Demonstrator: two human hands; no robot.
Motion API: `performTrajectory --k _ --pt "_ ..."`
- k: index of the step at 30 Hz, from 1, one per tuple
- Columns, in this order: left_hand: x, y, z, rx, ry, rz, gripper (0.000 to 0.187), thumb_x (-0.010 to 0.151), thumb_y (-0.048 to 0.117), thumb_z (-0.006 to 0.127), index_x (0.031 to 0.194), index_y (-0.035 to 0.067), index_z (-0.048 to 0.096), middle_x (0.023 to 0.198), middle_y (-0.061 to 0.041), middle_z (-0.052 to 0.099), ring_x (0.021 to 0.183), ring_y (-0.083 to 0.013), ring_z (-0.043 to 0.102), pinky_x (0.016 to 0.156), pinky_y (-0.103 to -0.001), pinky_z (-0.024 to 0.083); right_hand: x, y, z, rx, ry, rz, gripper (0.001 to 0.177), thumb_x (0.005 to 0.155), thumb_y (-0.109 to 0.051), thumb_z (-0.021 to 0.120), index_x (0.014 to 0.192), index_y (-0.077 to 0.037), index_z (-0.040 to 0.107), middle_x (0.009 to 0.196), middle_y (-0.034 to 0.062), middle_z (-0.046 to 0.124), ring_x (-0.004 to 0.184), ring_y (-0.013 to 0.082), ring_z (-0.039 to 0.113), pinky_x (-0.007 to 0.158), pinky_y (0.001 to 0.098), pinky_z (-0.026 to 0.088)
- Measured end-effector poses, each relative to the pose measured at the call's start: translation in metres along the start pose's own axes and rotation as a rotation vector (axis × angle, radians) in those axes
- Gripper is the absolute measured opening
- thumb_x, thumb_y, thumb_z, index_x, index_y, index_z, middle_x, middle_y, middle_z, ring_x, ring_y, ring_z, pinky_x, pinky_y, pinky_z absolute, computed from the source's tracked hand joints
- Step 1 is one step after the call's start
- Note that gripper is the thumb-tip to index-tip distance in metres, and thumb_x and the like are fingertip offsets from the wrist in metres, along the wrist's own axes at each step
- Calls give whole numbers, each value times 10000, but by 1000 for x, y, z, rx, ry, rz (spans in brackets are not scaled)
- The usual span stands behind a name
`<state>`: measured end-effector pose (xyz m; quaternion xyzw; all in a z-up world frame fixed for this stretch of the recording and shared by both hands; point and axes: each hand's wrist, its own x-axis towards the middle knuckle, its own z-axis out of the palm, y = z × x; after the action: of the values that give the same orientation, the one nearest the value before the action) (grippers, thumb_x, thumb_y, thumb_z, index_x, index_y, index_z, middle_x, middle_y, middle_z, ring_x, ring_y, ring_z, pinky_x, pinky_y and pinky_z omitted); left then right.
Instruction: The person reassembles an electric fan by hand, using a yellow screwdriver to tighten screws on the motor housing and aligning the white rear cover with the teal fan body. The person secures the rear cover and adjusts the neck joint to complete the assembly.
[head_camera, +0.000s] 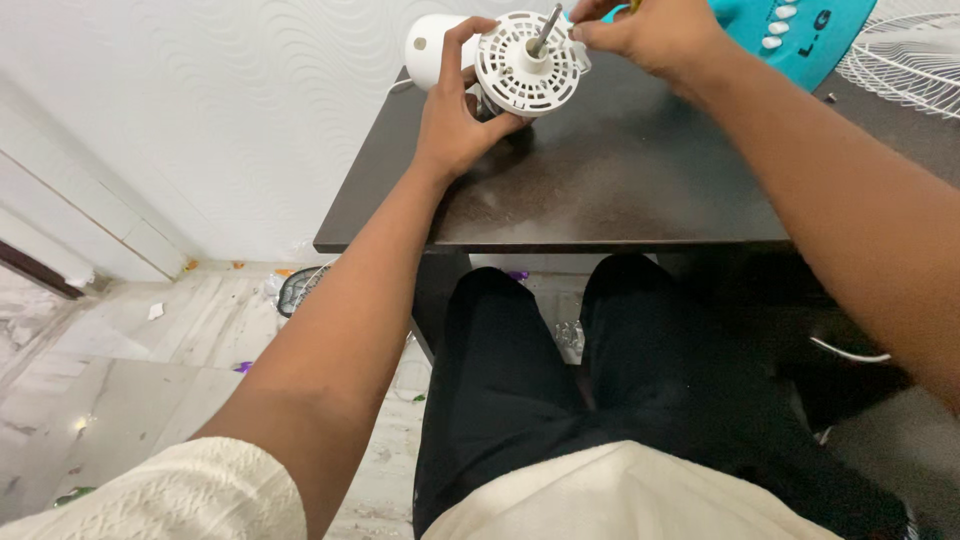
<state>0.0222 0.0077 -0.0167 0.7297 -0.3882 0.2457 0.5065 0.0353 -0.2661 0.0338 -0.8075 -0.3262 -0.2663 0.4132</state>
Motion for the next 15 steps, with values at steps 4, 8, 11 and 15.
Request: performTrajectory --k 4,8,11,15 --pt "0 -4 2 -50 -8 65 904 828 231 946 1491 255 331 1337 -157 743 1256 -256 742 982 -368 626 6 7 3 -81 -61 42 210 1030 -265 766 1166 -105 764 1057 67 730 945 184 650 815 355 520" --pt "-1 -3 1 -47 -8 68 891 839 205 935 1493 252 331 1292 -152 768 1223 -247 762 971 -359 614 15 14 8 -357 -98 109 225 1073 -317 678 1194 -140 747 1024 76 740 895 200 674 800 395 528" --pt "0 0 1 -24 -12 35 887 821 203 914 1485 247 328 1249 -131 784 1162 -233 788 934 -347 616 22 19 12 -281 -116 85 216 1093 -297 637 1207 -146 742 1060 59 750 943 174 688 843 381 537" --pt "0 4 1 79 1 76 884 784 206 903 1466 246 343 1229 -125 790 1145 -250 796 927 -360 609 29 13 14 -118 -203 -13 200 1083 -225 623 1220 -121 726 1121 82 739 1006 186 693 907 372 555"
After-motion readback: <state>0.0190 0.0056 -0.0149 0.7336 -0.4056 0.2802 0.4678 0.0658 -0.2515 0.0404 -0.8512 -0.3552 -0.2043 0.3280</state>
